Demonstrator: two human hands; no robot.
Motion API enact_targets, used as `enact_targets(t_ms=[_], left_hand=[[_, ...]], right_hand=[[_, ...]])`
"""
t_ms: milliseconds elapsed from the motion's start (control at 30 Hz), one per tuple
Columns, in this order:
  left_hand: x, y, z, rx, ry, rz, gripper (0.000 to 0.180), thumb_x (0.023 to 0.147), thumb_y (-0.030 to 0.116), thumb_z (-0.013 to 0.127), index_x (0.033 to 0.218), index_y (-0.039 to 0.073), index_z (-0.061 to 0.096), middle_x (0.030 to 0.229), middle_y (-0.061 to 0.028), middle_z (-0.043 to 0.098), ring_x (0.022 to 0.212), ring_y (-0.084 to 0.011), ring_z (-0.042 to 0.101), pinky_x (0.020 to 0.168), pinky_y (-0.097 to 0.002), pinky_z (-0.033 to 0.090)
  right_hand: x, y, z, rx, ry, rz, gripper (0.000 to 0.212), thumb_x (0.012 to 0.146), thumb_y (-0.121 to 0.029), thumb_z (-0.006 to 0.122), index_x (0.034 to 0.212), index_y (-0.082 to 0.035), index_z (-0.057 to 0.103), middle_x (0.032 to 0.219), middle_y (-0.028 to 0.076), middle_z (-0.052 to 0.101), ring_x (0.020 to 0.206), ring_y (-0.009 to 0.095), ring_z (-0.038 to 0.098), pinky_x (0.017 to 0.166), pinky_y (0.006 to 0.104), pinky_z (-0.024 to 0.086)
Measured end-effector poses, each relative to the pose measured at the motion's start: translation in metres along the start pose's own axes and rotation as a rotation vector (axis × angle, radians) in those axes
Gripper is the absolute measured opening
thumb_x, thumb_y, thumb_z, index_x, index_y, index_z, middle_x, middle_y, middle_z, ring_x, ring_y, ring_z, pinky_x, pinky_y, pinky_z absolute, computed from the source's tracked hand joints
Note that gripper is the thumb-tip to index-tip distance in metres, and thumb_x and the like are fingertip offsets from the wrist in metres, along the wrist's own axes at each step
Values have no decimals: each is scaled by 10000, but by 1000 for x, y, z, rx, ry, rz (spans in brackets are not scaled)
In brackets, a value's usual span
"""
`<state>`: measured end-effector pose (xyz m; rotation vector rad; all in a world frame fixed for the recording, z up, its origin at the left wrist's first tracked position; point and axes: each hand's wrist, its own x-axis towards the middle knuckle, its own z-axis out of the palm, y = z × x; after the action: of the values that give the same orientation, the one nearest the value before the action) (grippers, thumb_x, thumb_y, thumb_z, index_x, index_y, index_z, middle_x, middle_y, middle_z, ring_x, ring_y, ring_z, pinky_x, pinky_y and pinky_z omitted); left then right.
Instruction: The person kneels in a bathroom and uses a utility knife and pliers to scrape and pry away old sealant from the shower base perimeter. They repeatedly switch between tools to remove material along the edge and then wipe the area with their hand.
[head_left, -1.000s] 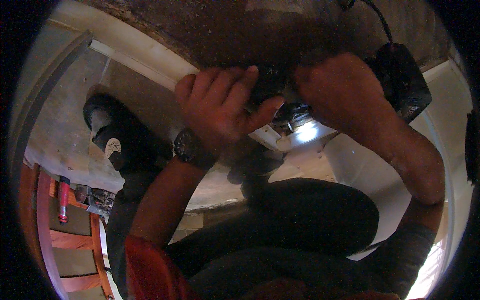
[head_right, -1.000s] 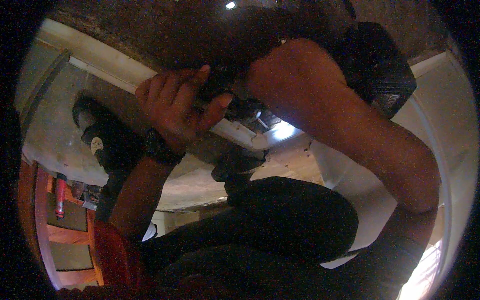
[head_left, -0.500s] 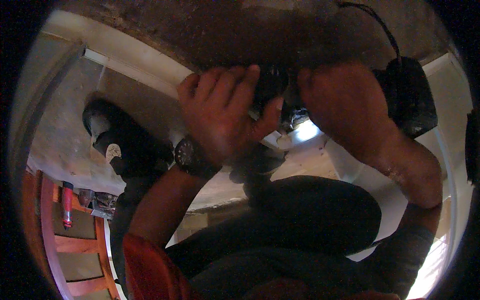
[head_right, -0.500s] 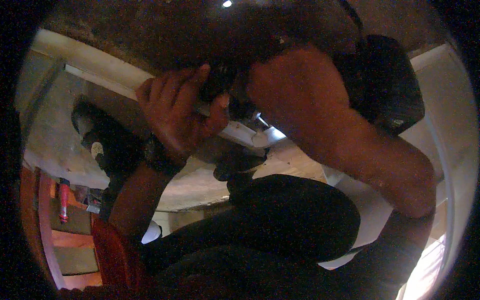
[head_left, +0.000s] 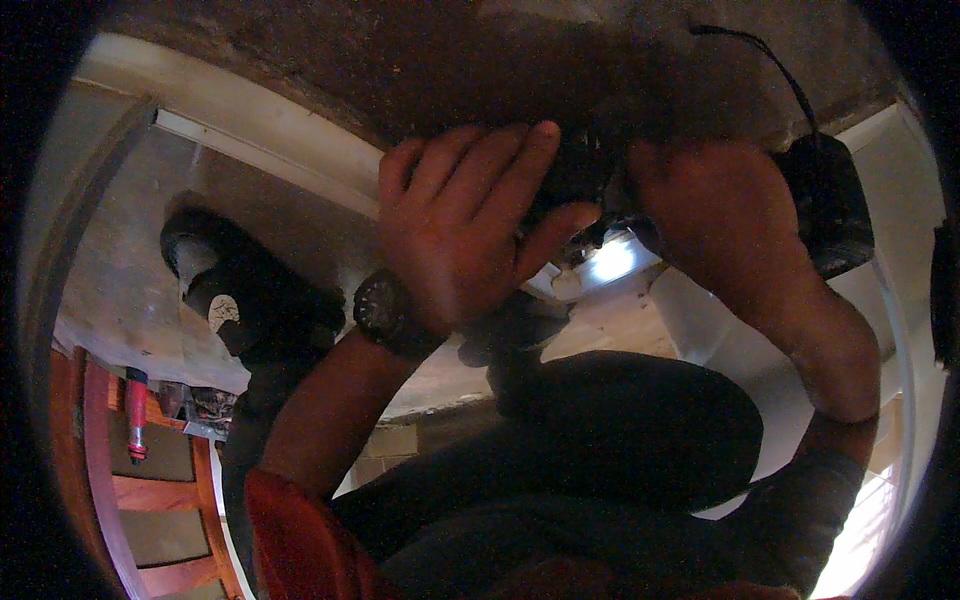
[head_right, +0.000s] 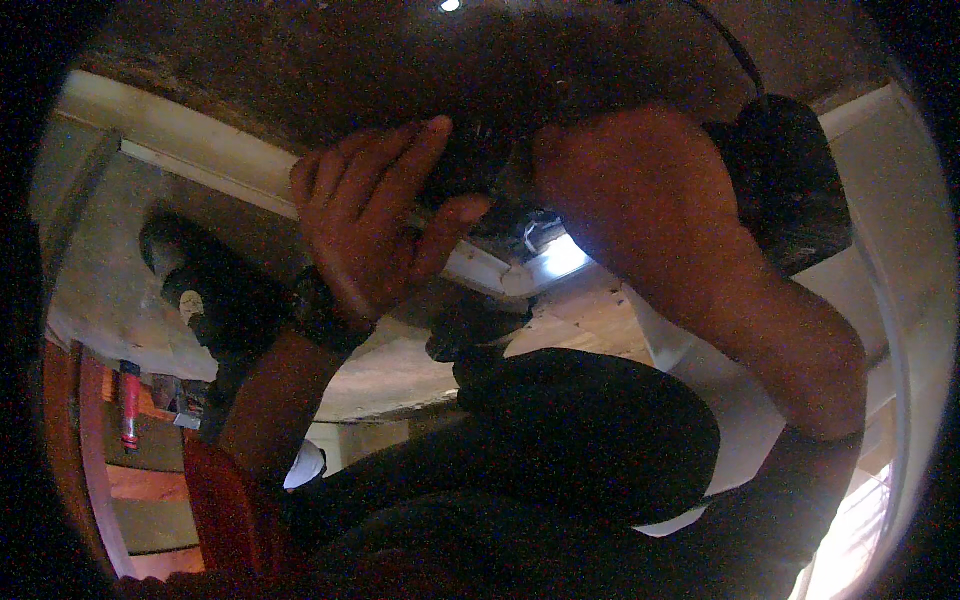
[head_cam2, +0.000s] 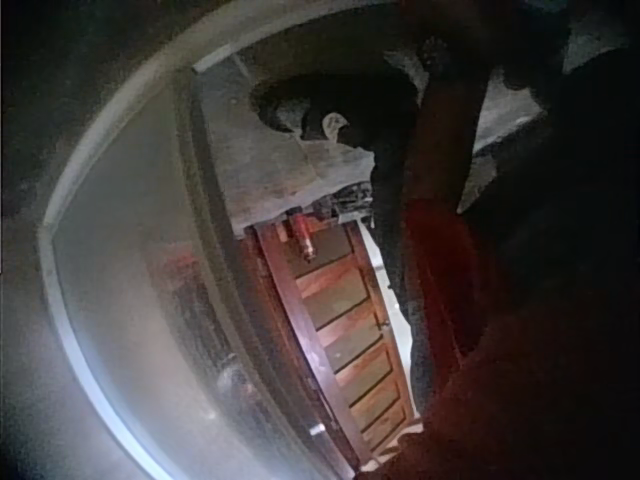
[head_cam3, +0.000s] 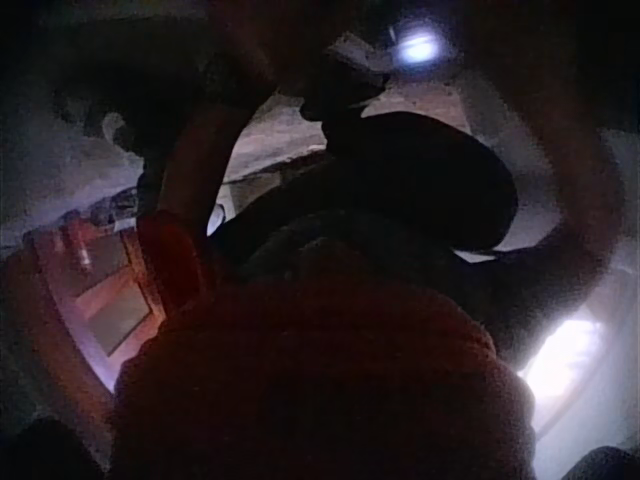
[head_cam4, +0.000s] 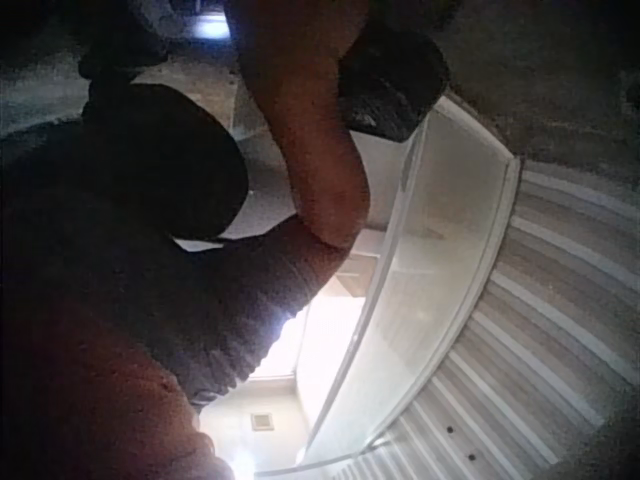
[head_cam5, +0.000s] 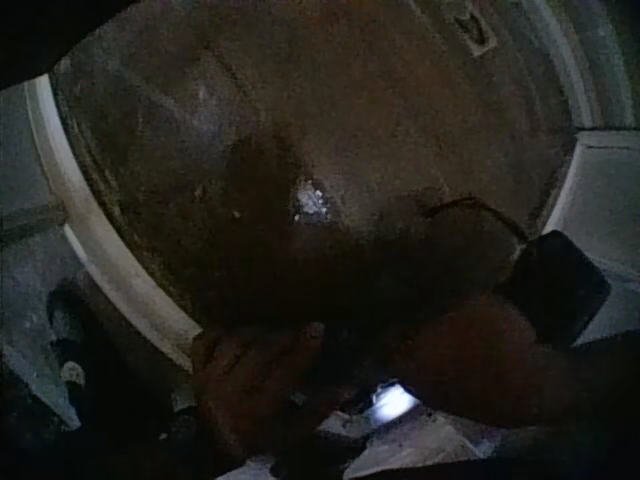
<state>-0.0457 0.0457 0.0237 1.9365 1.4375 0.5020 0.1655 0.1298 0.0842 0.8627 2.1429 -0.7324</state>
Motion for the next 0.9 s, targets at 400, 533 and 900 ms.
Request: enact_targets(t_ms=[400, 533, 900], left_hand=[[1, 1, -3, 57, -90, 46, 564, 838, 441, 725, 1340, 198, 642, 1255, -8, 671, 1097, -222, 598, 923, -436, 422], [-2, -1, -2, 92, -80, 65, 595, 854, 447, 698, 1374, 168, 613, 1274, -10, 663, 1128, -233, 591, 961, -450, 398], [-16, -11, 29, -108, 220, 11, 496, 960, 336, 466, 1311, -3, 553, 1213, -241, 612, 1120, -418, 565, 974, -527, 389]], right_hand=[[-11, 5, -2, -9, -7, 41, 334, 730, -263, 793, 940, -61, 629, 702, 146, 677, 672, 330, 707, 613, 435, 562], [-11, 6, 3, 17, 36, 6, 334, 729, -280, 798, 949, -75, 653, 711, 124, 696, 685, 316, 720, 605, 415, 573], [-61, 34, -43, -12, 377, -16, 387, 608, -355, 903, 852, -91, 758, 815, 111, 737, 819, 301, 741, 716, 446, 595]])
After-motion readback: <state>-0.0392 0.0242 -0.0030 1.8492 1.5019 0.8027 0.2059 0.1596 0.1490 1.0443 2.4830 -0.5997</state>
